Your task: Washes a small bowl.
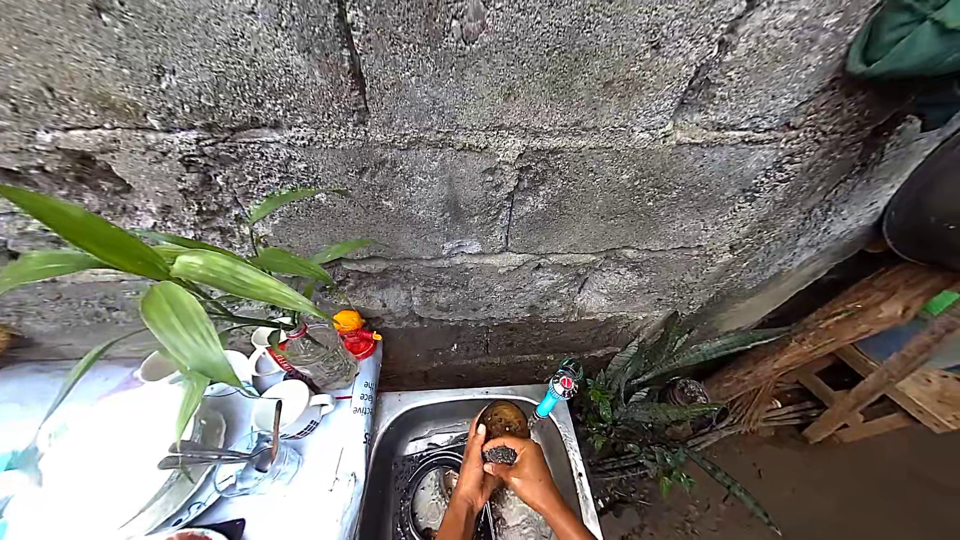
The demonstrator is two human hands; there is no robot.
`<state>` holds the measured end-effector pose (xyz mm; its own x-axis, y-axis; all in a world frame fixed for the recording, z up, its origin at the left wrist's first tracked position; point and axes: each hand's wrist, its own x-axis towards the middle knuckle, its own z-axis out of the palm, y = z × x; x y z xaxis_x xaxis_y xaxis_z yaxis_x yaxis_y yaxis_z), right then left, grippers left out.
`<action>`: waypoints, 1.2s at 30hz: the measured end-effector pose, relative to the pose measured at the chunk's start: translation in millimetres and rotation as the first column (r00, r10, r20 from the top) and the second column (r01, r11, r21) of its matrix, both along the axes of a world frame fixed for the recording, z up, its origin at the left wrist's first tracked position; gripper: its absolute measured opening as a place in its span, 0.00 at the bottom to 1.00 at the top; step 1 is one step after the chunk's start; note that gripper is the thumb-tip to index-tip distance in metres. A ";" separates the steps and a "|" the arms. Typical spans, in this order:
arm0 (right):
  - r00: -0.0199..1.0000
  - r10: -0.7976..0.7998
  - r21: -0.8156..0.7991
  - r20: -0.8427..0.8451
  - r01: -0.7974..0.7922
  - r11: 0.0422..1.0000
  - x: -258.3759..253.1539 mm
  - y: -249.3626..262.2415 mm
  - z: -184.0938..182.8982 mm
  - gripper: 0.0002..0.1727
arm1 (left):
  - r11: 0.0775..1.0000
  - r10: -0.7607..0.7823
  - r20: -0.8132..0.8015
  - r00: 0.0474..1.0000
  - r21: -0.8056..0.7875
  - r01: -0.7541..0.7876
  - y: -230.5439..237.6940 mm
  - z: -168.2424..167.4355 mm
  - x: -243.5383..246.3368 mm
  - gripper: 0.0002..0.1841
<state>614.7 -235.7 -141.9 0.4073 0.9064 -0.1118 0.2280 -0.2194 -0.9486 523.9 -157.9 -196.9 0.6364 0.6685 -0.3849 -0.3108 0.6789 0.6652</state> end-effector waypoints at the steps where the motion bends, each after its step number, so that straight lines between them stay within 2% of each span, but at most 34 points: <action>1: 0.997 0.028 -0.014 -0.078 -0.029 0.999 8.8 -5.0 2.1 0.16 | 0.998 -0.050 -0.024 0.998 -0.037 0.050 0.9 1.1 -2.1 0.29; 3: 0.972 -0.028 -0.025 -0.235 0.023 0.999 26.9 -12.7 5.5 0.17 | 0.980 -0.150 -0.071 0.986 -0.143 0.139 6.2 -1.2 -3.2 0.34; 4: 0.970 -0.111 -0.045 -0.219 0.103 0.994 34.9 -13.3 4.6 0.19 | 0.969 -0.175 -0.067 0.982 -0.188 0.160 8.7 -5.6 -2.6 0.38; 6: 0.968 -0.225 -0.133 -0.112 0.210 0.969 43.7 -11.3 -4.5 0.28 | 0.959 -0.178 -0.042 0.983 -0.231 0.164 3.5 -13.7 1.0 0.39; 8: 0.947 -0.282 -0.188 -0.156 0.252 0.949 33.9 -3.1 -14.7 0.35 | 0.961 -0.169 -0.023 0.985 -0.225 0.159 -7.6 -13.9 11.1 0.36; 9: 0.930 -0.314 -0.190 -0.193 0.278 0.941 22.6 0.9 -19.0 0.35 | 0.963 -0.175 -0.027 0.984 -0.214 0.165 -14.2 -10.8 17.1 0.34; 10: 0.927 -0.343 -0.168 -0.153 0.317 0.933 9.9 2.4 -22.3 0.32 | 0.963 -0.187 -0.036 0.982 -0.204 0.176 -20.0 -5.5 23.1 0.32; 13: 0.946 -0.321 0.013 0.054 0.321 0.947 -17.1 -8.8 -23.2 0.27 | 0.964 -0.159 -0.026 0.987 -0.222 0.149 -21.6 10.6 30.6 0.32; 15: 0.969 -0.197 0.089 0.148 0.185 0.979 -10.7 -23.4 -26.8 0.22 | 0.963 -0.096 0.001 0.995 -0.251 0.093 -16.5 10.6 33.4 0.33; 16: 0.968 -0.079 0.058 0.238 0.067 0.996 -3.1 -31.5 -26.1 0.20 | 0.964 -0.066 -0.009 0.998 -0.258 0.061 -13.8 7.1 33.8 0.32; 18: 0.872 0.187 -0.175 0.452 -0.119 0.977 19.8 -38.4 -20.5 0.21 | 0.968 -0.079 -0.050 0.996 -0.243 0.064 -7.7 0.2 35.8 0.31; 19: 0.816 0.260 -0.300 0.517 -0.112 0.947 29.9 -35.6 -18.1 0.22 | 0.966 -0.110 -0.058 0.992 -0.240 0.093 -6.4 -1.6 38.0 0.31; 21: 0.772 0.149 -0.281 0.618 0.040 0.959 36.9 -26.0 -22.3 0.22 | 0.958 -0.154 -0.050 0.987 -0.254 0.136 -12.1 2.0 43.8 0.33; 23: 0.865 -0.015 -0.199 0.502 0.132 0.971 25.5 -17.3 -13.5 0.26 | 0.954 -0.167 -0.037 0.985 -0.260 0.152 -19.0 12.8 51.2 0.31; 25: 0.941 -0.005 -0.101 0.337 0.041 0.994 16.0 -25.5 -14.0 0.28 | 0.963 -0.196 -0.076 0.978 -0.204 0.177 -12.0 15.5 50.8 0.29; 26: 0.939 0.071 -0.049 0.337 -0.058 0.997 20.4 -33.8 -20.9 0.27 | 0.958 -0.253 -0.113 0.961 -0.168 0.233 -1.8 12.9 47.5 0.29; 27: 0.895 0.209 -0.084 0.393 -0.191 0.978 30.4 -42.1 -26.4 0.26 | 0.937 -0.343 -0.165 0.925 -0.134 0.323 9.6 10.7 43.4 0.31; 28: 0.806 0.359 -0.186 0.471 -0.307 0.933 40.2 -47.7 -30.4 0.27 | 0.896 -0.443 -0.218 0.870 -0.089 0.434 18.9 10.5 38.3 0.32; 29: 0.710 0.473 -0.295 0.522 -0.370 0.881 45.6 -48.0 -32.3 0.29 | 0.846 -0.525 -0.259 0.811 -0.052 0.531 24.8 11.8 33.4 0.33; 30: 0.652 0.506 -0.339 0.565 -0.376 0.862 46.0 -43.5 -34.2 0.28 | 0.813 -0.565 -0.284 0.775 -0.027 0.582 27.7 14.2 29.2 0.34; 31: 0.646 0.477 -0.334 0.596 -0.340 0.879 43.0 -35.7 -32.9 0.23 | 0.823 -0.546 -0.298 0.783 -0.019 0.567 26.5 15.6 27.2 0.34; 33: 0.770 0.317 -0.238 0.554 -0.218 0.946 36.6 -15.5 -24.6 0.19 | 0.918 -0.390 -0.250 0.886 -0.029 0.396 18.6 11.7 29.5 0.34; 35: 0.929 0.046 -0.029 0.367 -0.038 0.999 27.1 0.5 -28.3 0.20 | 0.971 -0.240 -0.072 0.968 -0.029 0.239 6.2 -2.5 26.8 0.31; 36: 0.965 -0.072 0.068 0.251 0.057 0.996 23.9 7.2 -34.8 0.22 | 0.979 -0.200 0.051 0.978 -0.020 0.202 3.0 -10.4 25.2 0.28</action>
<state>638.6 -228.5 -176.6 0.4731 0.8792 0.0560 0.4493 -0.1862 -0.8738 549.1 -155.0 -207.3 0.7751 0.5156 -0.3652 -0.1980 0.7471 0.6345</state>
